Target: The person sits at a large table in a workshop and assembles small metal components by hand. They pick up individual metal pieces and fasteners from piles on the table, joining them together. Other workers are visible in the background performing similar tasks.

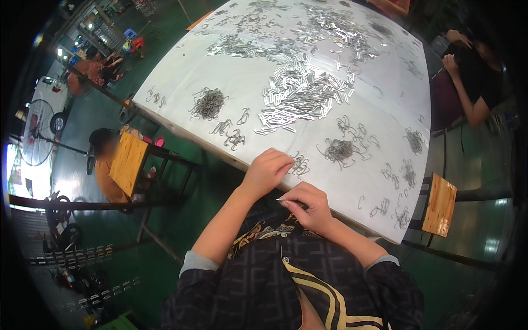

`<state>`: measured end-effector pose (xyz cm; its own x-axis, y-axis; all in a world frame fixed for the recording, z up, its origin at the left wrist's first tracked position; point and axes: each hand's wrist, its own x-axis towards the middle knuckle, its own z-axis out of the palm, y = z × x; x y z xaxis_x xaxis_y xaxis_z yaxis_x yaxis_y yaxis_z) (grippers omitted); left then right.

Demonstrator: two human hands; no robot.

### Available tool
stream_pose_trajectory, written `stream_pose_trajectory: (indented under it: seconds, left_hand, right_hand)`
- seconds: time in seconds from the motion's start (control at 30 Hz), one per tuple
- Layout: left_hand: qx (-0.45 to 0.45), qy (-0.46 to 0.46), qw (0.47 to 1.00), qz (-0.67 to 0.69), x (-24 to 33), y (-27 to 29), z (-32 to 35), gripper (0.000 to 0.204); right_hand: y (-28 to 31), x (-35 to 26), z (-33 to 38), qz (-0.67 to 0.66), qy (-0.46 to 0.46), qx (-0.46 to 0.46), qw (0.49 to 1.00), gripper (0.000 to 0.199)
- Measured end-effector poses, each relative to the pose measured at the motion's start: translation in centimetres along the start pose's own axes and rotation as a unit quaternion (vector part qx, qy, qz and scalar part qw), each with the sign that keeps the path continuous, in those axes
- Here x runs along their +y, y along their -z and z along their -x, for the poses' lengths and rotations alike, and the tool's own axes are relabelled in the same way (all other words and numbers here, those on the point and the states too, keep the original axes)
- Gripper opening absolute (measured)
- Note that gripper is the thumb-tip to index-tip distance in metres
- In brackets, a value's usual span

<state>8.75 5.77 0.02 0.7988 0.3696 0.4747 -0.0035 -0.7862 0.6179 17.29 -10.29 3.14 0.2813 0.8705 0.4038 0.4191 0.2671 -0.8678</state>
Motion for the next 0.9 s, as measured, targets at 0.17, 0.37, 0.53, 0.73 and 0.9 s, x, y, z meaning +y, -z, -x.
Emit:
stream_pose_trajectory:
  seconds: [0.17, 0.37, 0.53, 0.73, 0.9]
  left_hand:
    - [-0.096, -0.155, 0.975, -0.127, -1.6, -6.0, -4.0, 0.014]
    - [-0.195, -0.203, 0.922, -0.266, -1.7, -8.7, -6.1, 0.002]
    - [-0.243, -0.228, 0.9, -0.281, -1.1, -9.2, -7.1, 0.006]
    - [-0.204, -0.04, 0.965, -0.158, -2.4, -7.6, -7.2, 0.008]
    - [-0.154, 0.225, 0.927, 0.256, 0.5, -0.2, -5.3, 0.01]
  right_hand:
    - [0.3, -0.4, 0.5, -0.013, -0.001, -0.001, 1.0, 0.01]
    - [0.8, 0.0, 0.8, -0.012, 0.015, -0.008, 1.0, 0.01]
    - [0.9, -0.2, 0.5, -0.013, 0.013, -0.003, 1.0, 0.011]
    - [0.7, -0.4, 0.4, -0.015, -0.002, -0.006, 1.0, 0.011]
    - [0.6, 0.0, 0.8, -0.028, -0.034, 0.008, 0.999, 0.009]
